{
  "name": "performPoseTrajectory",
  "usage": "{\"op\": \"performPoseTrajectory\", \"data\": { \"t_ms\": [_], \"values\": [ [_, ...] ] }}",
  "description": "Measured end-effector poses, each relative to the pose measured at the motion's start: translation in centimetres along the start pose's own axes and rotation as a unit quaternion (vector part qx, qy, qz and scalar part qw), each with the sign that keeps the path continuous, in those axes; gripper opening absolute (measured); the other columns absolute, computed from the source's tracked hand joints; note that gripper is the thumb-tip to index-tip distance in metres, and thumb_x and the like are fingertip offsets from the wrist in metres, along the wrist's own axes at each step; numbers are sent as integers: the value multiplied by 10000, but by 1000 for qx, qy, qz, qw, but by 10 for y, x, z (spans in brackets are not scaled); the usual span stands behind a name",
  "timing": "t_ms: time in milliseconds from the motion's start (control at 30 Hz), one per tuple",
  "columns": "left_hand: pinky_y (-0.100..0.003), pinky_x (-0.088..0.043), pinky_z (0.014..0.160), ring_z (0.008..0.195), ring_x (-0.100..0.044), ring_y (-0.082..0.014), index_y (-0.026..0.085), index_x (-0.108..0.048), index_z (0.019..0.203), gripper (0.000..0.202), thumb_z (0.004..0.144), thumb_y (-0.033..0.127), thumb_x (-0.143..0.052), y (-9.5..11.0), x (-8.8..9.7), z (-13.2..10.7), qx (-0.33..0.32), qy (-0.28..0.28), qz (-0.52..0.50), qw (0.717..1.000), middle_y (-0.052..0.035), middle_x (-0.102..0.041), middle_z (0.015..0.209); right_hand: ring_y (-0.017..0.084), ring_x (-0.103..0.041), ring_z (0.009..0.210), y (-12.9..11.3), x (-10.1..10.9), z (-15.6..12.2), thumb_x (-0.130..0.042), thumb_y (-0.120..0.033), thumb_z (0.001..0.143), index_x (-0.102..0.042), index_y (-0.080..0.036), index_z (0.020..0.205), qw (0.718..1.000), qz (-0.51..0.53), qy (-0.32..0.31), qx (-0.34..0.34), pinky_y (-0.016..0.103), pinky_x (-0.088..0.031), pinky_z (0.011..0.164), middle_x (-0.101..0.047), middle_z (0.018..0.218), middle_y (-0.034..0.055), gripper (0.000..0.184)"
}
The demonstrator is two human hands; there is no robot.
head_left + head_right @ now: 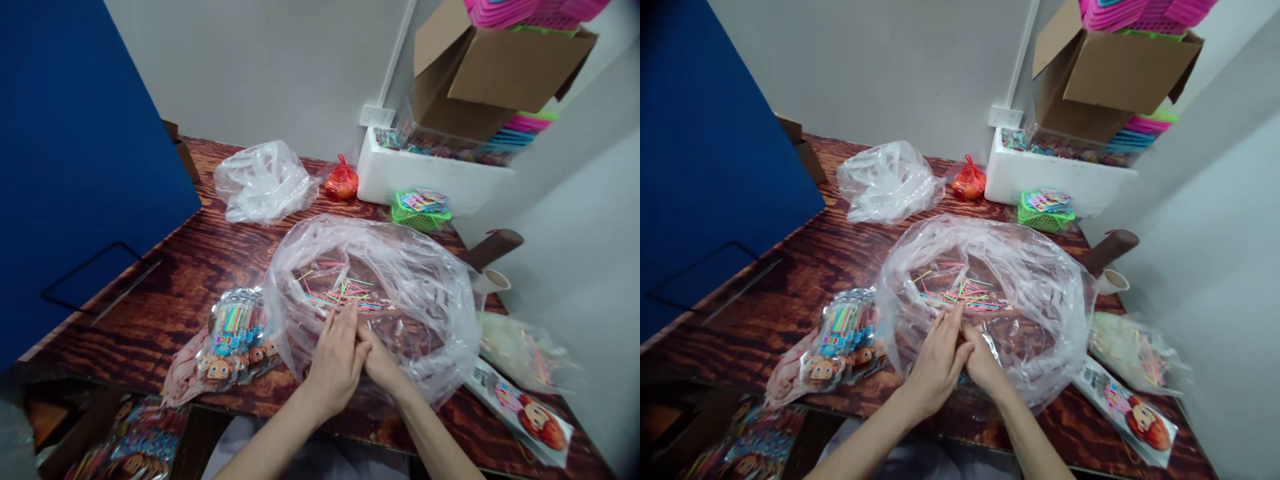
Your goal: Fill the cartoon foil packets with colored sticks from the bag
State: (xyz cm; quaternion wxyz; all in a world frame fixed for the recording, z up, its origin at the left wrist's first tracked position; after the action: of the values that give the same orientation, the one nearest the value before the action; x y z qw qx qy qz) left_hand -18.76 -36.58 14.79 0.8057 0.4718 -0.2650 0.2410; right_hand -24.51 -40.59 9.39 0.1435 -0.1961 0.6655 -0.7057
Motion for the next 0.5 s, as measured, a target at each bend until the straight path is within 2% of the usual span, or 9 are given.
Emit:
{"op": "performPoseTrajectory", "data": {
  "t_ms": [67,133,200,267,367,433,500],
  "values": [
    [-513,-286,1170,1450,-252,-237,236,-81,1539,650,978,250,-409,-3,-6,-3,8,-16,-6,1000,-123,-283,1568,224,-597,875,5,19,-11,-527,-436,882,-644,-245,913,999,-21,34,-8,338,-468,846,-652,884,38,227],
    [-502,-332,1142,1422,-306,-249,227,-217,1509,562,982,267,-405,-13,-4,-11,28,-12,2,1000,-126,-345,1534,210,-583,825,14,50,-21,-525,-424,887,-626,-230,862,993,-64,95,-14,319,-458,800,-628,828,27,220],
    [-473,-402,1080,1313,-440,-252,194,-411,1400,424,980,257,-406,-26,-1,-22,51,-10,27,998,-135,-497,1402,200,-566,774,28,80,-31,-531,-421,875,-607,-219,836,982,-97,158,-24,303,-441,743,-607,785,19,219],
    [-451,-455,989,1155,-533,-254,168,-543,1242,306,971,235,-417,-38,-2,-33,79,-17,70,994,-127,-592,1229,196,-557,736,44,99,-39,-537,-424,860,-592,-213,833,973,-103,203,-36,297,-431,708,-598,757,14,219],
    [-442,-460,891,1035,-543,-269,156,-579,1160,257,949,247,-466,-49,-7,-42,119,-43,157,979,-118,-602,1127,198,-574,774,54,107,-45,-495,-416,893,-580,-214,877,966,-89,240,-29,300,-436,736,-618,810,22,220],
    [-444,-445,857,1007,-535,-287,151,-573,1171,296,922,305,-531,-53,-12,-42,139,-70,207,966,-117,-602,1098,204,-588,848,50,104,-46,-458,-403,921,-582,-213,911,964,-97,246,-5,307,-439,784,-637,890,39,226],
    [-441,-429,833,979,-535,-298,151,-576,1169,354,881,356,-597,-54,-16,-40,149,-104,242,953,-113,-606,1065,204,-588,834,47,98,-42,-445,-395,928,-581,-209,883,965,-123,233,6,305,-438,774,-637,875,40,235]
  ]
}}
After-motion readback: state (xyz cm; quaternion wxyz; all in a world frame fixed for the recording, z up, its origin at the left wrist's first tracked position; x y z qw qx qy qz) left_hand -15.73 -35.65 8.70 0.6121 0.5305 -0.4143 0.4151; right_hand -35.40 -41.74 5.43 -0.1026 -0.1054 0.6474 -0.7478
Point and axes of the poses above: each hand's wrist, its own z-axis towards the middle knuckle, its own x-axis out of the back of the hand, y = z × x, the point moved 10 cm from there along z, towards the middle knuckle
